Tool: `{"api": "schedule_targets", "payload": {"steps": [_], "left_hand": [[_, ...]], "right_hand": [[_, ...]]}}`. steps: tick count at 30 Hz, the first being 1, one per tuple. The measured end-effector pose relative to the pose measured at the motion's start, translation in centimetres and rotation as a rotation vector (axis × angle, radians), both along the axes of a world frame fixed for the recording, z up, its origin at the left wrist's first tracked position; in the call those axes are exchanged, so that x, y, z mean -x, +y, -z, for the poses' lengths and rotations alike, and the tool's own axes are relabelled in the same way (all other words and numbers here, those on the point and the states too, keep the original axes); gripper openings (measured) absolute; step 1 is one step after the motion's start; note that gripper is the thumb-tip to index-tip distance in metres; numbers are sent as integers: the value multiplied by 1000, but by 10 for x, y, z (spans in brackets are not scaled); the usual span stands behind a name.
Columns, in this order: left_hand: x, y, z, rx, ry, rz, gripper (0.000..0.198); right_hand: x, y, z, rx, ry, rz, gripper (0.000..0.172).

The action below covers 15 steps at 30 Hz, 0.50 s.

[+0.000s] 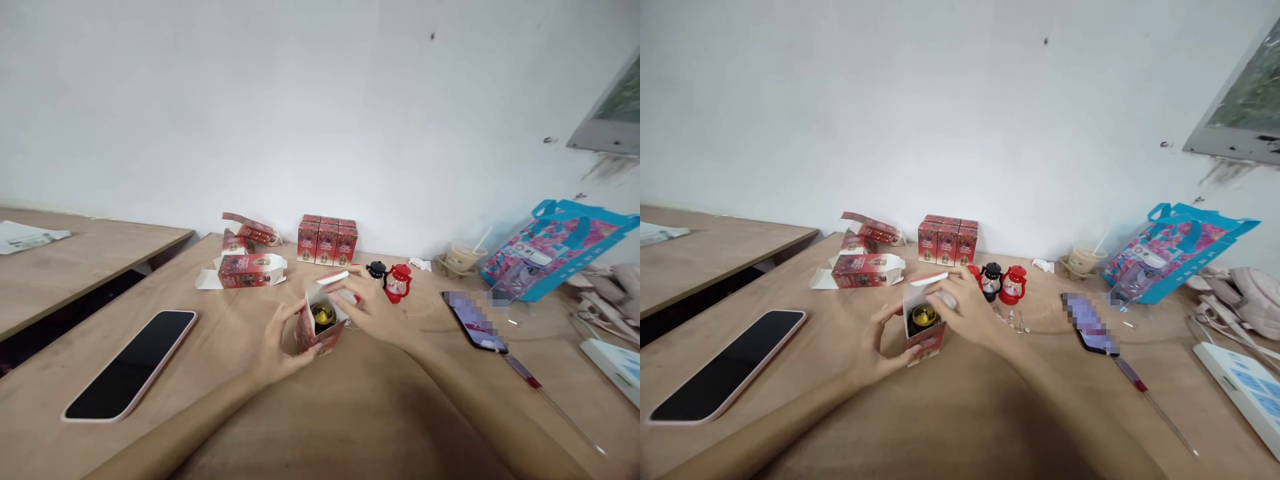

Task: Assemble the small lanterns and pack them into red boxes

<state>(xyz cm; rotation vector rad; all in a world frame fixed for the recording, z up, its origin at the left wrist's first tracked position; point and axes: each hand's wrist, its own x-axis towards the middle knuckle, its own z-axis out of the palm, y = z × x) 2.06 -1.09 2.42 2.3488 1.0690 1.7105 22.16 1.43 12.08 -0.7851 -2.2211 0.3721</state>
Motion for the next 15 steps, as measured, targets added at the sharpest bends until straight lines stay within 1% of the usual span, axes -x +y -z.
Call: {"api": "schedule_targets", "payload": {"steps": [2,6,8,10,12,13,15], "left_hand": [[2,-1,-3,-45,10,59,63],[6,-3,-14,-74,94,152,54],[7,-5,-20,-47,135,189,51],[7,-5,-24,-1,156,214,49],[5,-5,-25,52,166,236,47],[4,-4,-25,69,166,244,46],[3,-3,-24,89,162,253,45]], "right_hand": [[-10,0,8,127,196,-3,23],[-18,6,28,519,466,-172,23],[-13,8,35,636,600,-218,31],[-3,8,39,678,663,-237,40],[8,5,42,683,632,-244,49],[13,2,43,682,610,-234,56],[21,-4,45,654,607,-187,79]]}}
